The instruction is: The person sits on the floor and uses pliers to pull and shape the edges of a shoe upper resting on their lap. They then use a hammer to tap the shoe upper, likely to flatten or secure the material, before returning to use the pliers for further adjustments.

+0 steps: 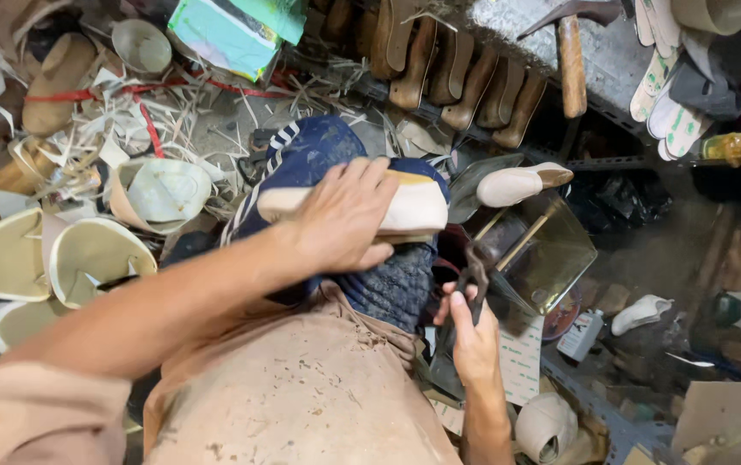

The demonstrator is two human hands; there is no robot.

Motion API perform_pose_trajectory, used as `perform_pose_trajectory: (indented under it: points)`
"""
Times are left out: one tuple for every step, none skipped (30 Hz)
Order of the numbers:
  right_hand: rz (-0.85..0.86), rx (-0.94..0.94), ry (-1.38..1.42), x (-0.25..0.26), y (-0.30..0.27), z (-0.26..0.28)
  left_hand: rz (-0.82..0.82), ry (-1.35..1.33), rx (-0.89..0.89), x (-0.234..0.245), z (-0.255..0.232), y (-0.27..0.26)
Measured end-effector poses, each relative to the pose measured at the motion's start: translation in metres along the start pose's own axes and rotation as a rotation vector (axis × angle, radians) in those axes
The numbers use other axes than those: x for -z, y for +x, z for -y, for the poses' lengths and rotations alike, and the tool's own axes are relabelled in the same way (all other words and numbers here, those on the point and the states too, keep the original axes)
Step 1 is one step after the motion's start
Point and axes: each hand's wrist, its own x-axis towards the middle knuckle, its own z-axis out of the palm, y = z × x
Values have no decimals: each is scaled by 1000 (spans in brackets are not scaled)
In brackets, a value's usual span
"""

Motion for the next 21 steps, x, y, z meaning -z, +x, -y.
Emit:
perform_pose_trajectory:
  points:
    - [6, -5, -12, -1, -4, -6, 0, -12, 8, 4, -5, 18]
    - [-18, -27, 181, -7, 0, -11, 212, -86, 64, 12, -5, 40]
    - [-39, -48, 374, -12, 5, -15, 423, -159, 119, 22, -6, 62]
    - [-42, -31, 380, -18, 1, -21, 411, -147, 114, 22, -3, 68]
    - [5, -50, 417, -23, -2, -26, 421, -162, 69, 22, -2, 74]
    - [49, -68, 459, -29, -6, -34, 434, -172, 20, 21, -1, 81]
    - [41, -51, 469, -39, -14, -36, 426, -155, 10, 18, -6, 72]
    - [6, -145, 592, -50, -20, -37, 228, -147, -67, 17, -8, 64]
    - [-25, -241, 714, -61, -24, -39, 32, -140, -148, 15, -10, 57]
    - [-26, -232, 728, -64, -22, -36, 33, -125, -155, 31, -13, 48]
    - [-73, -218, 694, -66, -20, -35, -133, -207, -263, 46, -16, 39]
    - [-122, -221, 658, -69, -26, -35, -287, -300, -367, 58, -22, 26]
    - [-125, -229, 669, -69, -25, -42, -274, -297, -369, 64, -27, 10]
    - [-131, -212, 721, -70, -20, -48, -352, -358, -453, 72, -32, -5]
    - [-136, -196, 773, -70, -15, -53, -430, -420, -539, 81, -37, -20]
    - [-126, -177, 786, -70, -10, -56, -436, -397, -546, 69, -34, -29]
    - [-136, -195, 756, -71, -4, -58, -429, -428, -567, 57, -31, -38]
    - [-146, -223, 724, -72, -2, -61, -415, -466, -582, 45, -27, -49]
    - [-136, -214, 736, -76, 4, -57, -415, -448, -583, 42, -24, -54]
    - [-170, -228, 652, -77, 4, -55, -417, -442, -549, 36, -24, -62]
    - [-202, -241, 566, -78, 5, -53, -419, -436, -516, 29, -24, -69]
